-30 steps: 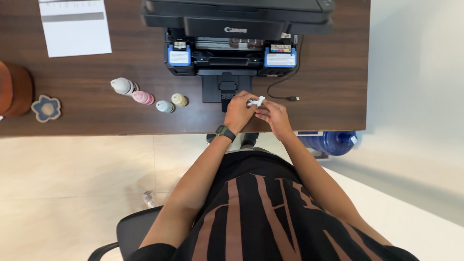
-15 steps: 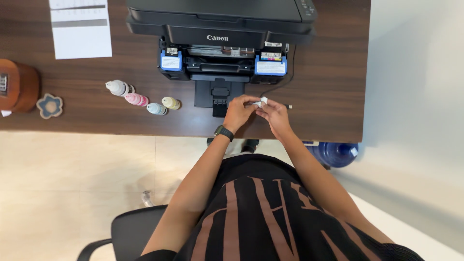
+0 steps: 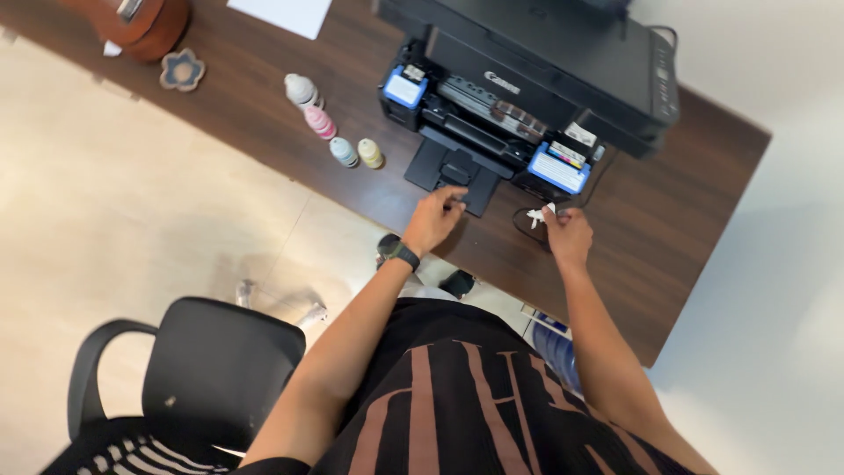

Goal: The person cleans the interior and exterior of a Canon printer using a tissue. They wipe the ink cartridge area, the scanner glass, and the top cover. The person also moves ink bottles and a roll of paper towels during the process.

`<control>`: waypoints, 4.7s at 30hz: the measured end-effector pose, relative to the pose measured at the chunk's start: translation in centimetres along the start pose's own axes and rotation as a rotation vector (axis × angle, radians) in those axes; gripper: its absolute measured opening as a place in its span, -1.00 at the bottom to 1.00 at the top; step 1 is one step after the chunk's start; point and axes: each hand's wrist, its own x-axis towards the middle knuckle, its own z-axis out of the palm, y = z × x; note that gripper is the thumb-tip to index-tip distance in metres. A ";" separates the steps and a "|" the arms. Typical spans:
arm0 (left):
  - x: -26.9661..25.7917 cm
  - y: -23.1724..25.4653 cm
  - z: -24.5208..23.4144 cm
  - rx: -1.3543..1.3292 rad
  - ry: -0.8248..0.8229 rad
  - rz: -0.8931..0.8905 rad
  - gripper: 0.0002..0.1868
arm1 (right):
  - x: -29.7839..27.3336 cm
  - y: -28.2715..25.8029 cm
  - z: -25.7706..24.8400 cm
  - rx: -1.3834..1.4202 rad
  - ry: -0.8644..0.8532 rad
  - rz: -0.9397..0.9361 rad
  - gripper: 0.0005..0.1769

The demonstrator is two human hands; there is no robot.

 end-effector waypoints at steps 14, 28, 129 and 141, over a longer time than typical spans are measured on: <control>0.8 -6.8 -14.9 0.113 0.608 0.021 -0.71 | -4.4 -24.3 9.9 0.270 -0.496 -0.394 -0.56; 5.0 -16.6 -18.7 0.148 0.223 0.012 -0.40 | -4.2 -29.8 20.3 0.289 -0.570 -0.173 -0.30; -28.8 -18.7 -73.3 -0.221 1.448 -0.157 -0.38 | -41.7 -86.0 45.1 0.689 -1.392 -0.862 -0.45; -25.1 -27.1 -100.9 -0.220 1.588 -0.230 -0.36 | -48.1 -111.8 62.8 0.626 -1.456 -0.938 -0.40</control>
